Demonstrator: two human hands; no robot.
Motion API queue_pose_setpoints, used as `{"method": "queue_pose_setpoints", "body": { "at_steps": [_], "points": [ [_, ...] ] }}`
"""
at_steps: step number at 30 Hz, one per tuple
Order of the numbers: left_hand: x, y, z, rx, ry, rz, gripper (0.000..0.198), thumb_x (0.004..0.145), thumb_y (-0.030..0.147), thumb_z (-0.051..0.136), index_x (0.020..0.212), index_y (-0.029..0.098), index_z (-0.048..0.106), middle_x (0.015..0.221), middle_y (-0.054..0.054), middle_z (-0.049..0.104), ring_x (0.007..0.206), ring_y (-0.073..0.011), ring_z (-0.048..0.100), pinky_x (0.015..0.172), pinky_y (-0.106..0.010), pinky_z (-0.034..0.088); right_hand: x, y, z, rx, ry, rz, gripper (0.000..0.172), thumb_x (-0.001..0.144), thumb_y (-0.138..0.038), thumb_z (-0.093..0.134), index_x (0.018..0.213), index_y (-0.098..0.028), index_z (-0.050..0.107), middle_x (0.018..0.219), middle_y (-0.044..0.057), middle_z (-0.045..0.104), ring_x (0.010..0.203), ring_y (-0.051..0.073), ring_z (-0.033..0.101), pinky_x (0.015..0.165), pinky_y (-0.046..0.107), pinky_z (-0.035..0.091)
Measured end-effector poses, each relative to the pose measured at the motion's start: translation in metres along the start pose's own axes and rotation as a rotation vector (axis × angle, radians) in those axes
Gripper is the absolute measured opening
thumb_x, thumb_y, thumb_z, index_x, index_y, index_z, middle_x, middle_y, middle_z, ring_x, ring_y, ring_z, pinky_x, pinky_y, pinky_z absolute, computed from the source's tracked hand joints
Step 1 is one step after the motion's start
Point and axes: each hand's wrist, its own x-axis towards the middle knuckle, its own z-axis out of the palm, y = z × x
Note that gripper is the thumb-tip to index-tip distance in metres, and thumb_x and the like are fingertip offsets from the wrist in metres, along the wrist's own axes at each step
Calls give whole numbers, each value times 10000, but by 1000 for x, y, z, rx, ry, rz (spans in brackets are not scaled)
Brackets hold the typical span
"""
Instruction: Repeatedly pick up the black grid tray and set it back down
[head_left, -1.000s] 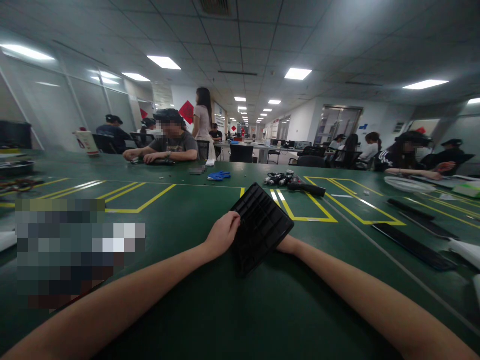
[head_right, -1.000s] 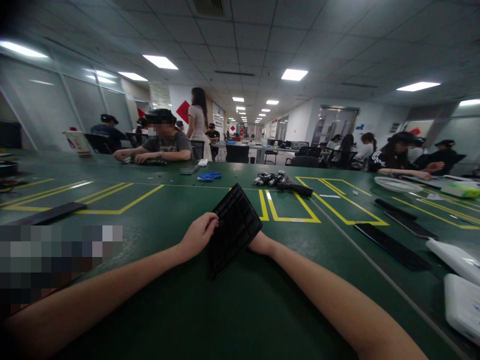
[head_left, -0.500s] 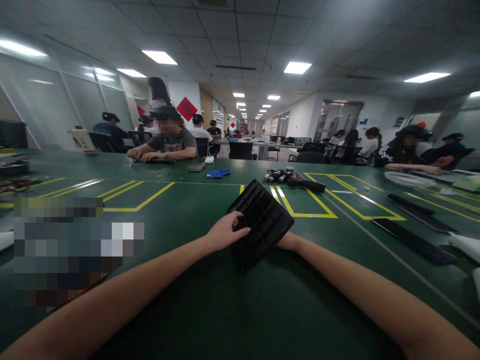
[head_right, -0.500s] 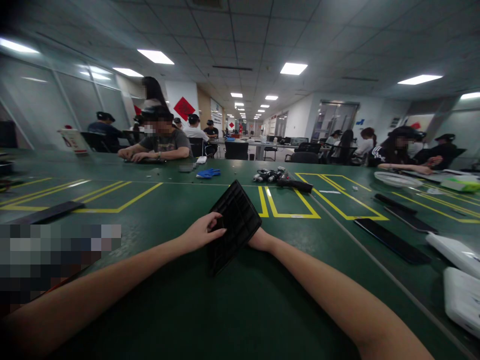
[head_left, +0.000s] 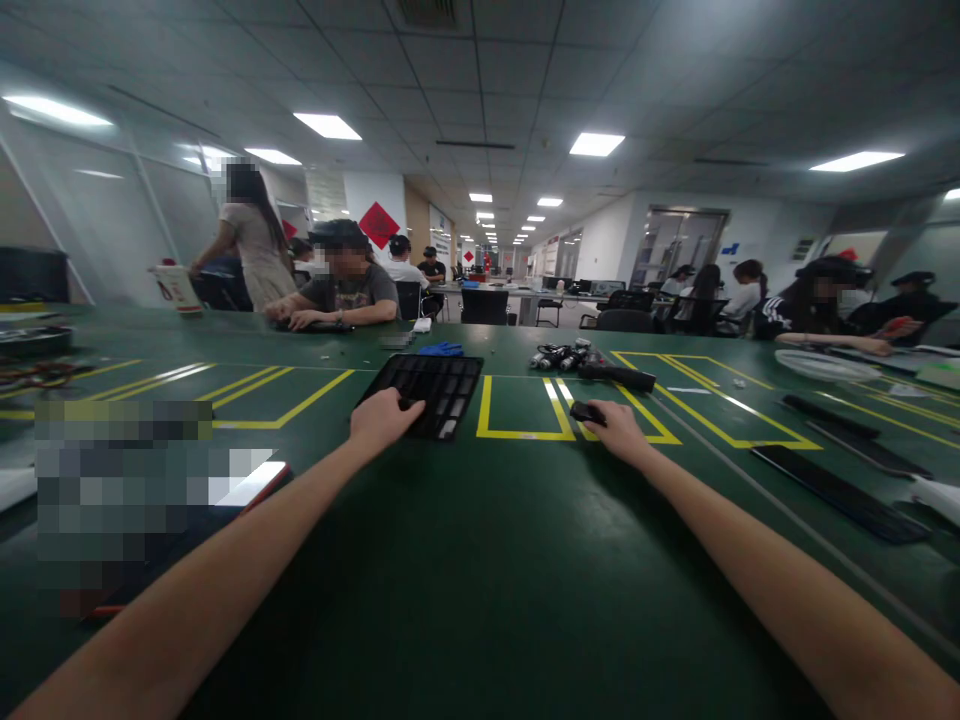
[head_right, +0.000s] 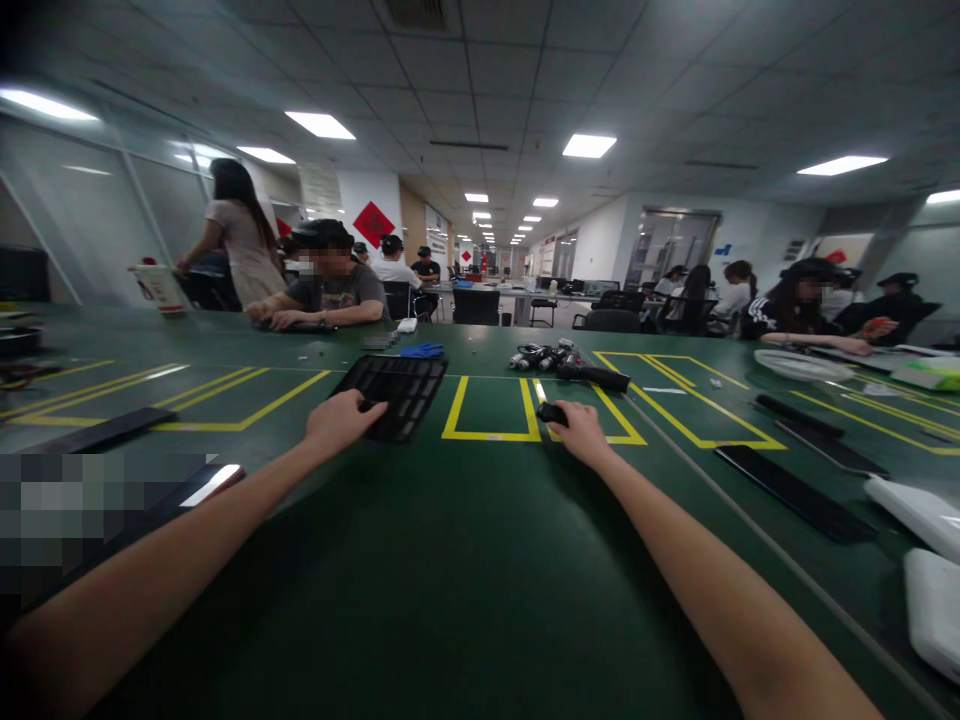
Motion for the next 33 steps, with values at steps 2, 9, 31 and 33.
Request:
{"method": "queue_pose_setpoints", "body": {
  "at_steps": [2,9,31,33],
  "points": [
    [12,-19,-3,58,-72,-117,556,757,590,408,896,102,637,1016,-206,649,948,-345,604,728,-387,467,0,22,-2,-136,-22,67,417,833,-285,488,1205,-96,510,1169,151,578,1108,250,497,951,368,341],
    [24,-35,-5,5,-92,-138,461,829,378,395,997,13,621,1063,-279,614,1010,-391,575,811,-475,444,-10,21,-4,-269,31,126,414,830,-336,452,1157,-104,553,1239,196,511,1173,380,398,952,534,295],
    [-104,73,10,-272,-179,1132,288,877,218,435,1116,174,590,1153,-79,609,1082,-191,533,970,-372,367,-12,-9,-9,-197,81,-30,483,882,-367,362,1295,-130,444,1392,136,394,1299,339,280,1051,583,182],
    [-118,81,5,-245,-204,1191,266,878,225,440,1087,170,596,1090,-73,623,1006,-186,554,906,-346,398,-12,15,-9,-246,1,47,454,873,-353,382,1252,-126,487,1308,143,484,1231,329,372,1030,533,251]
  ]
}}
